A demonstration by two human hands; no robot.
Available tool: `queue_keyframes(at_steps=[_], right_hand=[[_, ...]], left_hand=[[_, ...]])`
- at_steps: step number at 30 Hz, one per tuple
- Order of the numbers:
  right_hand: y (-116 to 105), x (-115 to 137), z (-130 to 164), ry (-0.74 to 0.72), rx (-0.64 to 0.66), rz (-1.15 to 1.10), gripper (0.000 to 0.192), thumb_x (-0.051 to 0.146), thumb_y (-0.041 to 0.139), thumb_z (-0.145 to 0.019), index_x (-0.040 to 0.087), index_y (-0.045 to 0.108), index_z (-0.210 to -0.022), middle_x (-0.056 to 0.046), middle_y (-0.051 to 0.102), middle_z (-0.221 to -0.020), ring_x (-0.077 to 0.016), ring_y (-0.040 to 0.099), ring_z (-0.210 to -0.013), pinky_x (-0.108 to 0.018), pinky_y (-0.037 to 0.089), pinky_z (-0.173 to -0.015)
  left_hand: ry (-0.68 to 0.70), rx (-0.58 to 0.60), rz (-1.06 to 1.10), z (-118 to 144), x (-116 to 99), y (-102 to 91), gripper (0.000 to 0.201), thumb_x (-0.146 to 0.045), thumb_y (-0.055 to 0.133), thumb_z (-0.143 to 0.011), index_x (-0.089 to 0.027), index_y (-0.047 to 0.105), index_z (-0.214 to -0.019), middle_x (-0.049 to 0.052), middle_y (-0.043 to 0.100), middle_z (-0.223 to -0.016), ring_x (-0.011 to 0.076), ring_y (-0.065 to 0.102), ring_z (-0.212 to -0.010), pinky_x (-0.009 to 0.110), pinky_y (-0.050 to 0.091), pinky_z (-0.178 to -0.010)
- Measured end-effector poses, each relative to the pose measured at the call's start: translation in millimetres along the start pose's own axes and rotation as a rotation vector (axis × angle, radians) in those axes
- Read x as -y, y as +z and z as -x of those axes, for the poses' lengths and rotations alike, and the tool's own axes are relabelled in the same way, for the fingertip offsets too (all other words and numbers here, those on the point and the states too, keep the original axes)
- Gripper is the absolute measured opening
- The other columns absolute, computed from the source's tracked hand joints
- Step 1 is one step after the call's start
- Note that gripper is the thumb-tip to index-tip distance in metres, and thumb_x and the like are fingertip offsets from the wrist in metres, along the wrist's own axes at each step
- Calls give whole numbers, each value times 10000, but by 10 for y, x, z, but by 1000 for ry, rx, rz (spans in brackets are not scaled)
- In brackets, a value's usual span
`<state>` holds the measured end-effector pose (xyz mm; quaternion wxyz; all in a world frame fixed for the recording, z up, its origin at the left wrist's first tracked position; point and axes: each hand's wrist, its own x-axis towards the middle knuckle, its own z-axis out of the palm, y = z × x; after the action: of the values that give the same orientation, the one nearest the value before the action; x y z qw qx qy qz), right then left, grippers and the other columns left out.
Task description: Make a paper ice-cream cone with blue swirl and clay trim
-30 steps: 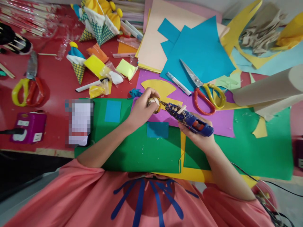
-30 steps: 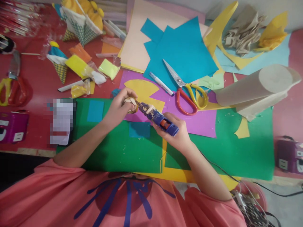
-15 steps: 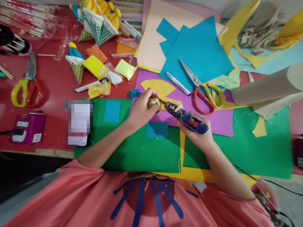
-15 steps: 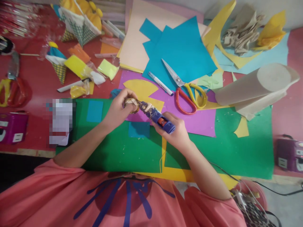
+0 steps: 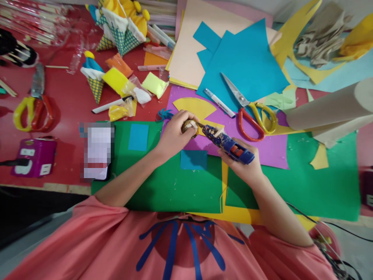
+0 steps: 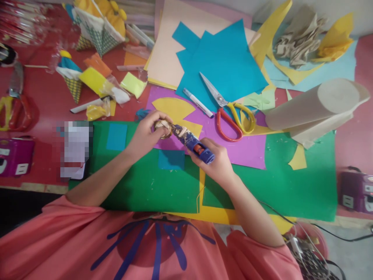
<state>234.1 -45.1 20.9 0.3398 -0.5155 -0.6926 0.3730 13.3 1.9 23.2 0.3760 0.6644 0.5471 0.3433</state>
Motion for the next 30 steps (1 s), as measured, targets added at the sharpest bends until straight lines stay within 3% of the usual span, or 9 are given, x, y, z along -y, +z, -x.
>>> queue_keyframes(at_steps=[26, 30], right_hand=[[-13, 8, 5, 74, 41, 34, 242, 345, 701, -790, 179, 551, -699, 40, 516, -606, -73, 423, -493, -225, 349, -480], [-15, 25, 6, 52, 37, 2, 175, 320, 709, -788, 179, 605, -780, 18, 590, -671, -94, 492, -537, -233, 403, -521]], left_hand=[[11, -87, -22, -10, 12, -17, 168, -87, 534, -758, -213, 586, -856, 19, 649, -931, 176, 616, -879, 330, 512, -862], [3, -90, -5, -10, 20, -14, 167, -94, 535, -756, -214, 583, -862, 16, 649, -935, 172, 611, -866, 322, 508, -854]])
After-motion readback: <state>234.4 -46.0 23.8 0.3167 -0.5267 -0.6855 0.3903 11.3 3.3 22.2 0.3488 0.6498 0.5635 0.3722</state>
